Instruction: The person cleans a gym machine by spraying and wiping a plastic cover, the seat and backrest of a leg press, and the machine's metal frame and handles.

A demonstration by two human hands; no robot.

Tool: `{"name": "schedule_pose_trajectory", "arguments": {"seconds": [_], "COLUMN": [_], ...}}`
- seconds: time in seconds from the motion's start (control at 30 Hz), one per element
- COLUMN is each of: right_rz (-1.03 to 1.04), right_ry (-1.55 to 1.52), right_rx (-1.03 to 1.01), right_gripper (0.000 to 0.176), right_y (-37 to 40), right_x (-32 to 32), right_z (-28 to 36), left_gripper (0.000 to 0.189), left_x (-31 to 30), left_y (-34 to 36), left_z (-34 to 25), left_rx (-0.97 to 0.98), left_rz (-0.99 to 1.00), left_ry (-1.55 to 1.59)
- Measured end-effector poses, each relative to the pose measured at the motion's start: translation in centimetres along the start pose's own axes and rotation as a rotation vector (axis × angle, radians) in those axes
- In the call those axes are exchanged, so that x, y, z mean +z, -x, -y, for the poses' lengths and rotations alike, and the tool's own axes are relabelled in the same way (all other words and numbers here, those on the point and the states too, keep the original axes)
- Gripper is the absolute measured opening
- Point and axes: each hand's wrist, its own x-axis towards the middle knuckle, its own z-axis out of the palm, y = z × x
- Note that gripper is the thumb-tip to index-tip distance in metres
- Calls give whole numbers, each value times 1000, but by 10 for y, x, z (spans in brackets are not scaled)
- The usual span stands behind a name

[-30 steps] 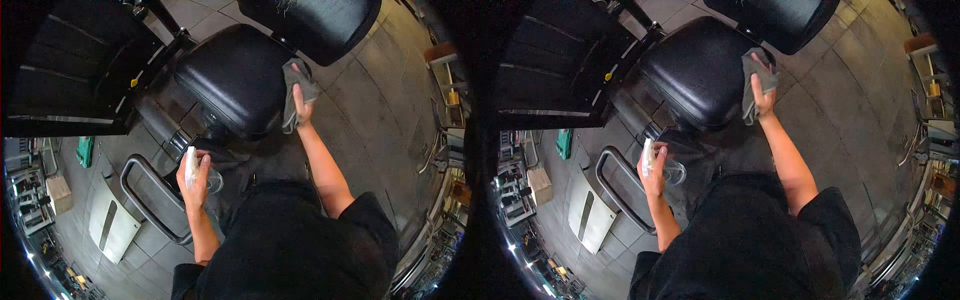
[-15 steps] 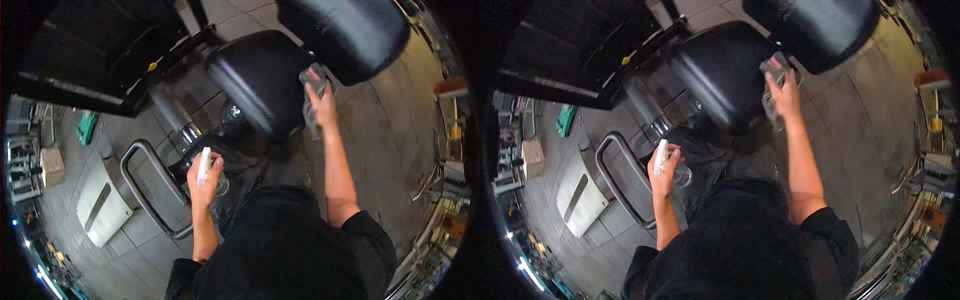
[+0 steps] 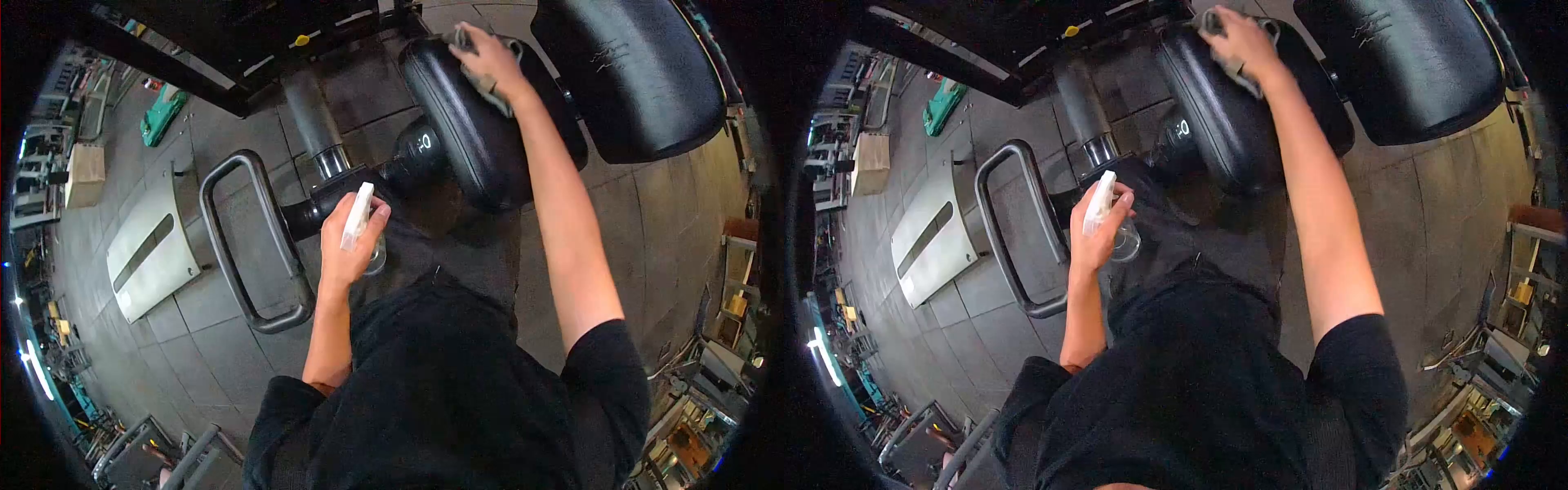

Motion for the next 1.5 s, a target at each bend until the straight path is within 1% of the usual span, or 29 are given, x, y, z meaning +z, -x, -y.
{"name": "schedule_pose_trajectory", "arguments": {"seconds": [0.03, 0.07, 0.1, 0.13, 0.2, 0.23, 0.33, 0.37, 0.43, 0.47, 0.53, 0.57, 0.63, 0.7, 0.77, 0.83, 0.9, 0.97, 1.07, 1.1, 1.17, 1.2, 1.23, 1.27, 1.3, 1.33, 1.37, 1.43, 1.5], "right_rz": [56, 3, 45, 213, 366, 358, 98, 12, 75, 40, 84, 126, 11, 306, 195, 271, 345, 362, 140, 119, 57, -9, 210, -14, 100, 137, 45, -47, 92], "right_ry": [1, -87, -79, -129, 18, -21, -164, -455, -345, -431, -99, -11, 211, 91, -117, 49, 228, -54, -232, -239, -104, 198, 324, 347, 344, 259, 262, 121, 24], "right_rx": [-56, -241, -254, -258, -249, -219, -8, 23, 257, 232, 370, 351, 335, 338, 39, -402, -530, -217, 129, 201, 124, 159, 459, 227, 152, 196, 198, 71, 65], "right_gripper": [58, 61, 61, 66, 75, 78, 58, 50, 52, 56, 77, 83, 81, 81, 70, 69, 76, 71, 58, 58, 66, 76, 80, 86, 92, 94, 90, 83, 70], "right_y": [29, 50, 82, 113, 174, 200, 241, 234, 190, 157, 78, 39, -27, -52, -10, 43, 120, 172, 202, 187, 117, 67, 16, -13, -35, -47, -36, 22, 104], "right_x": [-31, -23, -33, -53, -94, -104, -117, -114, -115, -106, -89, -79, -17, -7, -13, -21, -49, -94, -109, -106, -73, -37, -44, -8, -4, 4, 9, -2, -56], "right_z": [60, 56, 74, 90, 122, 122, 81, 57, -1, -36, -77, -78, -80, 7, 85, 106, 123, 129, 78, 59, -29, -78, -30, -53, -42, -29, -18, 5, 50], "left_gripper": [21, 22, 23, 23, 24, 24, 24, 24, 23, 22, 22, 22, 24, 26, 28, 28, 27, 26, 23, 20, 17, 16, 16, 17, 18, 18, 19, 19, 19], "left_x": [3, 6, 8, 11, 12, 13, 9, 6, -1, -4, -11, -13, -15, -13, -11, -8, -7, -8, -9, -9, -4, -1, 3, 9, 15, 21, 27, 36, 40], "left_y": [1, 1, -1, -3, -6, -8, -10, -10, -10, -8, -4, -2, -1, 3, 4, 4, 2, 3, -2, -5, -9, -14, -19, -25, -31, -37, -44, -49, -51], "left_z": [-1, -3, -5, -6, -3, -4, -3, -1, 0, 0, 1, 1, 3, 3, 0, -6, -10, -6, 2, 1, -14, -20, -26, -34, -43, -52, -62, -72, -73], "left_rx": [3, -8, -14, 0, -17, -6, -41, -40, 4, 30, 37, 47, 65, 40, 40, 33, 9, -33, 18, 89, 140, 134, 226, 208, 188, 190, 234, 281, 312], "left_rz": [2, 3, 9, 26, 19, 32, 14, 11, 38, 18, 4, -6, -43, -82, -86, -88, -71, -59, -49, -31, -18, 7, 1, 27, 56, 67, 78, 105, 128], "left_ry": [-1, 8, 17, 19, 37, 38, 59, 58, -45, -40, -28, -17, -48, 35, 40, 172, 139, 106, 35, -43, -81, -87, -148, -110, -73, -74, -49, -14, 75]}}
